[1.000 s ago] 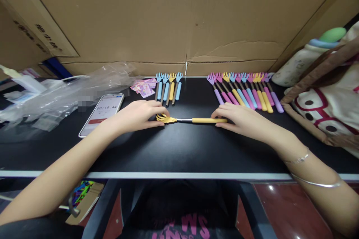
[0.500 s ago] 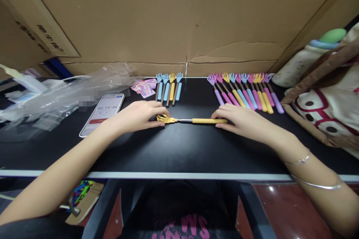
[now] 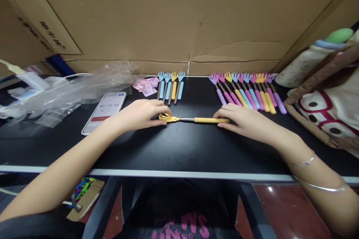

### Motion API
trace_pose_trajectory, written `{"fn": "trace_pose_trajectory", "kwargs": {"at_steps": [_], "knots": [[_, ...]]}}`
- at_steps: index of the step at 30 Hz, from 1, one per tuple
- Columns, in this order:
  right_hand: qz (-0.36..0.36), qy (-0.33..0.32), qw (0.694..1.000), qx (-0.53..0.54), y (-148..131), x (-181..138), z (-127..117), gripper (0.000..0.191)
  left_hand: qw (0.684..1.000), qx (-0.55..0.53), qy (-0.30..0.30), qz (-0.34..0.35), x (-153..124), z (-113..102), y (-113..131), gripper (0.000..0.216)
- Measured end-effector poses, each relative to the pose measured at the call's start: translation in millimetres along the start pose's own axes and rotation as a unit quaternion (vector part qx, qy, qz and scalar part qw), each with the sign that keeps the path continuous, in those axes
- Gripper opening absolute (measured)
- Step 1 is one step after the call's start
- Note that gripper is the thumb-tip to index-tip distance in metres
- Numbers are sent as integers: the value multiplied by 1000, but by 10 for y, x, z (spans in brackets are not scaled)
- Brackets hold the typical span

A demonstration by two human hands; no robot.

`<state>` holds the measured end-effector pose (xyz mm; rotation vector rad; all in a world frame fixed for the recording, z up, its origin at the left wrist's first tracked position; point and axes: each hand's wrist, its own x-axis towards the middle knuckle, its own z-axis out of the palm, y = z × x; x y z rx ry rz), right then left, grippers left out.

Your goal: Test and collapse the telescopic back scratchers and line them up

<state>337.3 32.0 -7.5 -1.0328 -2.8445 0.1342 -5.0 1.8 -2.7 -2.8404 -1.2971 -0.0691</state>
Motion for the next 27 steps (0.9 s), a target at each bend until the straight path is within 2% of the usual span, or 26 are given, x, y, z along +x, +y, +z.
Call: {"fn": "trace_pose_trajectory", "kwargs": {"at_steps": [16,21,27], "knots": [[5,-10,1000,2,-7,-11,-12,23,1000,-2,3,6,5,4,2,30],[-4,11,1000,-18,-34,7,16,21,1000,-16,-1,-1,-3,4,18,29],[-29,41,998,-34,-202,97,96,22,1000,-6,-9,-7,4,0,102,24]]}}
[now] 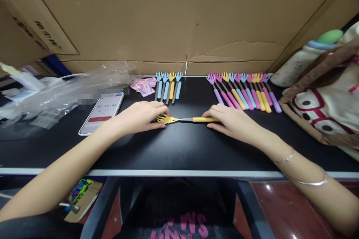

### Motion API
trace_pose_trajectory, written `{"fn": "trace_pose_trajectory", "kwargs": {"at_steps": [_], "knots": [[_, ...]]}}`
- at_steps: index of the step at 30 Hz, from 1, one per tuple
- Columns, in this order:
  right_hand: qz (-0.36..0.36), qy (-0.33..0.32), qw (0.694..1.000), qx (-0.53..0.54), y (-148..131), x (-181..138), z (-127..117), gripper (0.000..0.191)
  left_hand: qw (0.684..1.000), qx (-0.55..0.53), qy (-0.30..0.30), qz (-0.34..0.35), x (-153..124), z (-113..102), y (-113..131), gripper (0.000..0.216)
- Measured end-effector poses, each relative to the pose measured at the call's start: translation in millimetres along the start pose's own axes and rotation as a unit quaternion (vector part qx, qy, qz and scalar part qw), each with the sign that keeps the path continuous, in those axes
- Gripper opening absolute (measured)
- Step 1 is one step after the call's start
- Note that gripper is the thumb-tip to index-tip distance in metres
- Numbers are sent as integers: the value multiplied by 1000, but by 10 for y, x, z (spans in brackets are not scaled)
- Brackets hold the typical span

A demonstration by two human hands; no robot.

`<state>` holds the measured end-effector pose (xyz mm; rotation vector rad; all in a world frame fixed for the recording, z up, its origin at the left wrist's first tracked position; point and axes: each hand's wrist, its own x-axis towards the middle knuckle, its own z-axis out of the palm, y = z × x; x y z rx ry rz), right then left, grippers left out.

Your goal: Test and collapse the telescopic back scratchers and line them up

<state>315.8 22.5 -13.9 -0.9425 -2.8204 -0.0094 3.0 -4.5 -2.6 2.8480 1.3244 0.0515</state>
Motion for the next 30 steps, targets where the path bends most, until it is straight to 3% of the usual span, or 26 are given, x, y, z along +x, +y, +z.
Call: {"fn": "trace_pose_trajectory", "kwargs": {"at_steps": [7,13,20,25,30], "knots": [[3,21,1000,-23,-96,49,103,32,1000,12,11,0,10,55,48,24],[49,32,998,-39,-91,60,107,30,998,-16,60,-11,78,56,98,22],[30,37,998,-41,-197,150,34,21,990,120,69,32,212,24,234,21],[25,15,997,-71,-321,260,35,21,985,147,79,50,295,53,353,24],[18,54,992,-116,-415,335,82,32,978,163,117,61,369,20,437,37]]}}
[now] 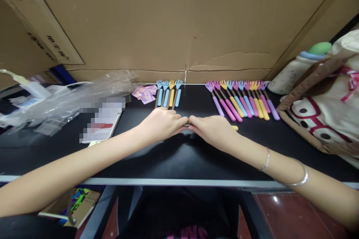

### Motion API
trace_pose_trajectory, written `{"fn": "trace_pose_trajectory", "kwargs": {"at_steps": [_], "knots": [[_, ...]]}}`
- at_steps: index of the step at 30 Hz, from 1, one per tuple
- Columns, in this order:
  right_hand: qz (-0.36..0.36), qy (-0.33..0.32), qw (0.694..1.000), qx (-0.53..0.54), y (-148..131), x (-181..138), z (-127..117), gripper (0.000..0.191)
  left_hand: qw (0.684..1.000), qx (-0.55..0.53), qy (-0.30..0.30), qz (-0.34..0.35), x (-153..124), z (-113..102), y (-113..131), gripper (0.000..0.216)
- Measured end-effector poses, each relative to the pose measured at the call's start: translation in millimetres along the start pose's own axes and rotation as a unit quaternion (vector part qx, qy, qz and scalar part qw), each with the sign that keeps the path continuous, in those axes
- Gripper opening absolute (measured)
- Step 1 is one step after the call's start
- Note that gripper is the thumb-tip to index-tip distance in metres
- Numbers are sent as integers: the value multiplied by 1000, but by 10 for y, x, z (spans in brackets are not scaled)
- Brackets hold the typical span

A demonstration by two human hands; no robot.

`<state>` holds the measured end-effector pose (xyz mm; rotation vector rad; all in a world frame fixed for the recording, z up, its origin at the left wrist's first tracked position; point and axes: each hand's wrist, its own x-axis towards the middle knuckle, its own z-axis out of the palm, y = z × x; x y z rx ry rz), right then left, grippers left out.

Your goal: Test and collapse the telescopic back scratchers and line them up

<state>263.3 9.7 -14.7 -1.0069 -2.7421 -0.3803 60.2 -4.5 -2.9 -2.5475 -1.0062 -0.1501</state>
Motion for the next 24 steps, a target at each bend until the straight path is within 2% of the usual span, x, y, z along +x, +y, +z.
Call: {"fn": "trace_pose_trajectory", "kwargs": {"at_steps": [5,10,14,18,20,24], "knots": [[-38,46,996,-61,143,-29,-106,39,999,39,34,-12,-86,-88,-144,36],[-12,82,990,-116,644,-278,-231,46,991,115,28,-69,-432,-153,-542,41],[-6,80,984,-157,1011,-515,-276,51,982,162,4,-96,-697,-202,-790,42],[33,57,978,-197,1242,-673,-321,51,971,218,0,-100,-876,-241,-930,39],[35,61,977,-203,1345,-735,-340,49,971,210,7,-115,-957,-243,-996,36],[58,60,974,-212,1613,-920,-347,50,978,119,30,-168,-1183,-210,-1174,30]]}}
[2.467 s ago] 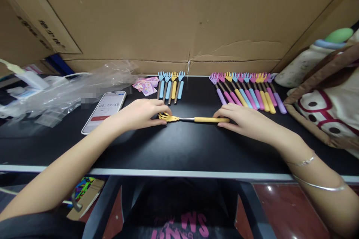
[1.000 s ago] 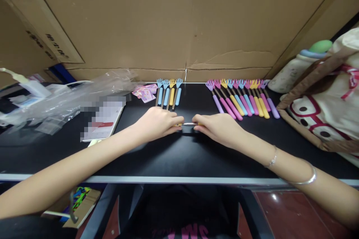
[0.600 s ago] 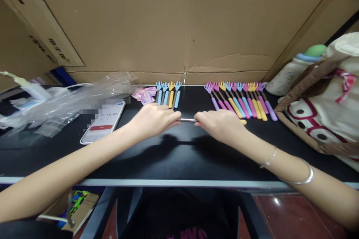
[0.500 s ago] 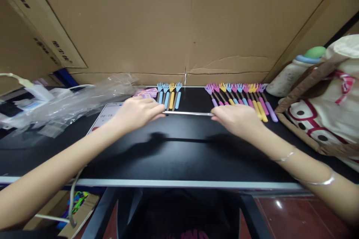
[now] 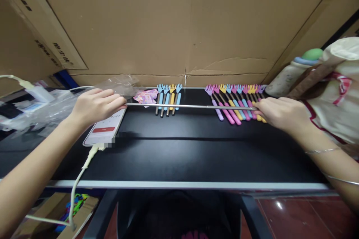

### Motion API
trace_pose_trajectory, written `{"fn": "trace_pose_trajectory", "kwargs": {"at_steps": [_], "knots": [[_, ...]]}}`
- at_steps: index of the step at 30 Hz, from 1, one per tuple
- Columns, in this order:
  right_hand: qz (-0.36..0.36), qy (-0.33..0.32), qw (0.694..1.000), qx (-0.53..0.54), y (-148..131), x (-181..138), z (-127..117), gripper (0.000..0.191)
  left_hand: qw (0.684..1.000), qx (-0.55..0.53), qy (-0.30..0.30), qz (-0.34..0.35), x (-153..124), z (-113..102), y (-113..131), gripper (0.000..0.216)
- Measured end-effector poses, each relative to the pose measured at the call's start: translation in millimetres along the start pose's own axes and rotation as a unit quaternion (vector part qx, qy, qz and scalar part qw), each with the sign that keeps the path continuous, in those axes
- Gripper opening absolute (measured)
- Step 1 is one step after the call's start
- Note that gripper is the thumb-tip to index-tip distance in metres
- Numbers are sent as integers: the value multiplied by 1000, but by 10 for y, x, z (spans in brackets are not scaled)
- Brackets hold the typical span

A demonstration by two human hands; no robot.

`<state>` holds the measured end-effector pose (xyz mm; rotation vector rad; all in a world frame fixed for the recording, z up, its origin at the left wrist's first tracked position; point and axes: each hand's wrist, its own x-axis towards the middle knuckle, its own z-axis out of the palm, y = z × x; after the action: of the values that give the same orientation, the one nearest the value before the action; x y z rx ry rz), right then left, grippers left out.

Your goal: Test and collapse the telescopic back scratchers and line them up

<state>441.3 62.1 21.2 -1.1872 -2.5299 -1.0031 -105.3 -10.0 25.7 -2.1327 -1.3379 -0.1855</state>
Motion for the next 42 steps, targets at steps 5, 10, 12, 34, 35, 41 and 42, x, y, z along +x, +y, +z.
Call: {"fn": "trace_pose_trajectory", "kwargs": {"at_steps": [5,10,12,34,35,41,42], "knots": [[40,-1,998,-46,303,-342,199,43,995,76,63,1,-311,173,-330,36],[4,43,996,-78,291,-450,257,41,970,198,121,68,-438,247,-414,30],[-3,51,995,-80,259,-429,243,43,967,200,132,87,-430,239,-401,29],[-28,60,995,72,-1286,583,-236,40,977,-14,145,154,576,-11,1102,29],[-38,61,995,76,-1437,651,-282,39,977,-34,138,158,630,-32,1234,27],[-46,54,995,64,-1663,751,-410,38,970,-64,162,168,743,-95,1403,28],[-49,60,995,64,-1632,745,-416,39,970,-62,166,169,743,-104,1377,29]]}}
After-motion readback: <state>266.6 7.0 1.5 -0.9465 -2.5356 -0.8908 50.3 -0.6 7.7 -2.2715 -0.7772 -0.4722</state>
